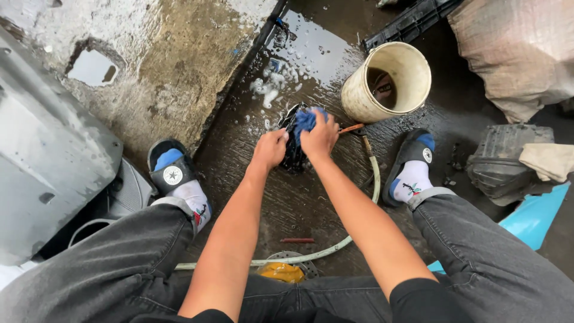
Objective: Cleaning a black plastic automotive part using a sponge and water hose
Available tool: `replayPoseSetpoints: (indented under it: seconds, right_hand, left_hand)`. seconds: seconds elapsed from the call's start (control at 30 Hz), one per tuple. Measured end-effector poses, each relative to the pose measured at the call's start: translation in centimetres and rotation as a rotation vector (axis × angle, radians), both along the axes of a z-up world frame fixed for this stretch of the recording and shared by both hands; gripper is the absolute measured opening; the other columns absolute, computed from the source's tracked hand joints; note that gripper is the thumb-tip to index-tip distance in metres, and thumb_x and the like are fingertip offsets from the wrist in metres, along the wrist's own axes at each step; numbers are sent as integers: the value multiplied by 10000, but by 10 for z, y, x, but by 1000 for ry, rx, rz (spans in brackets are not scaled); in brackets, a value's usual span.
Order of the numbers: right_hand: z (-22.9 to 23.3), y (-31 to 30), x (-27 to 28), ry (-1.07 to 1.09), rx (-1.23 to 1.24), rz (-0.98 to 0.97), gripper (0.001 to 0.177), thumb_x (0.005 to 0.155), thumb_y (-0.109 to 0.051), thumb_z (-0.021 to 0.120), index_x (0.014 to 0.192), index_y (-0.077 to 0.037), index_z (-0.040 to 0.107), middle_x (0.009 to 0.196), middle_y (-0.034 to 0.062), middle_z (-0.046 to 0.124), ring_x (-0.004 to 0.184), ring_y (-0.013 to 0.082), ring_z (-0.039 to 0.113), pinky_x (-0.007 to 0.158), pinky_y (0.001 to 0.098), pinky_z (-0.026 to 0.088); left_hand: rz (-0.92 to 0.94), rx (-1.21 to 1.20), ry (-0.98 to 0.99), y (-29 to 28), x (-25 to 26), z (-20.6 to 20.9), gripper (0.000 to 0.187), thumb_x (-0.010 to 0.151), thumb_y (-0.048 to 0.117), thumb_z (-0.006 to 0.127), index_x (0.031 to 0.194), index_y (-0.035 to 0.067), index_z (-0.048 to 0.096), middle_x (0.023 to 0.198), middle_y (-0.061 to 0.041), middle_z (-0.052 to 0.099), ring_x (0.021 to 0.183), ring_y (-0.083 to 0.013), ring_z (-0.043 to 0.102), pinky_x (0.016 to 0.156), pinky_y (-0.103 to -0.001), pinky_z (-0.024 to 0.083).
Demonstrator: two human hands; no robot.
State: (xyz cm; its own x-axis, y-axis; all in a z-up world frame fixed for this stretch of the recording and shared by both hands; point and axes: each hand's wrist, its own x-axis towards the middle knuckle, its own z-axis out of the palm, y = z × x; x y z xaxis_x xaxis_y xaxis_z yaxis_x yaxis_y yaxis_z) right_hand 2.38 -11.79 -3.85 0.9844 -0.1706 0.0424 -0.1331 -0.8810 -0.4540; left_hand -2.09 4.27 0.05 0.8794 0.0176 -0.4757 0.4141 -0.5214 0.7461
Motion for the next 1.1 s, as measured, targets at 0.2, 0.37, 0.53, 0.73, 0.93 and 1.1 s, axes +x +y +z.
replayPoseSetpoints:
  seconds: [0.2, 0.37, 0.53, 0.73, 0.93, 1.1]
  right_hand:
    - [23, 4, -6, 97, 54, 20, 477, 790, -195, 716, 1258, -237, 634, 1281, 93, 512, 1135, 428, 516, 921, 623, 460]
    - [14, -4, -44, 66, 32, 339, 549, 706, -189, 662, 1252, -248, 644, 1309, 65, 530, 1147, 365, 508, 873, 528, 484]
    - [-3, -20, -55, -61, -45, 681, 568, 564, -205, 662, 1127, -282, 690, 1236, 11, 578, 1096, 324, 528, 807, 482, 485]
    - [-16, -21, -45, -260, 91, 969, 598, 522, -213, 625, 1109, -302, 696, 1228, 16, 626, 1129, 336, 555, 877, 428, 418]
    - [-12, -21, -42, -301, 21, 1063, 598, 512, -266, 667, 1107, -329, 679, 1238, -8, 626, 1061, 345, 572, 826, 447, 419]
    - [-49, -42, -39, -189, -45, 992, 589, 493, -328, 699, 1082, -322, 694, 1242, -25, 630, 1062, 328, 568, 791, 435, 439]
  left_hand:
    - [-65, 33, 94, 14, 25, -52, 321, 897, 439, 605, 1127, 300, 782, 1132, -139, 754, 1152, -422, 649, 1032, -538, 513]
    - [-138, 98, 207, 19, 59, -62, 236, 816, 314, 598, 884, 263, 818, 744, -181, 723, 695, -371, 742, 657, -432, 643]
    - [-178, 136, 231, 15, 58, -4, 241, 824, 292, 655, 981, 218, 822, 1053, -197, 758, 1049, -406, 700, 866, -534, 600]
    - [32, -92, 271, 17, 61, -39, 200, 834, 183, 711, 988, 91, 798, 935, -292, 715, 669, -400, 739, 496, -423, 665]
    - [-162, 169, 191, 18, 57, -14, 233, 861, 354, 645, 995, 271, 816, 1121, -165, 754, 1137, -379, 682, 980, -469, 585]
    - [-48, 19, 257, 16, 54, 5, 207, 876, 239, 695, 1022, 149, 811, 1047, -281, 724, 734, -379, 753, 491, -349, 670]
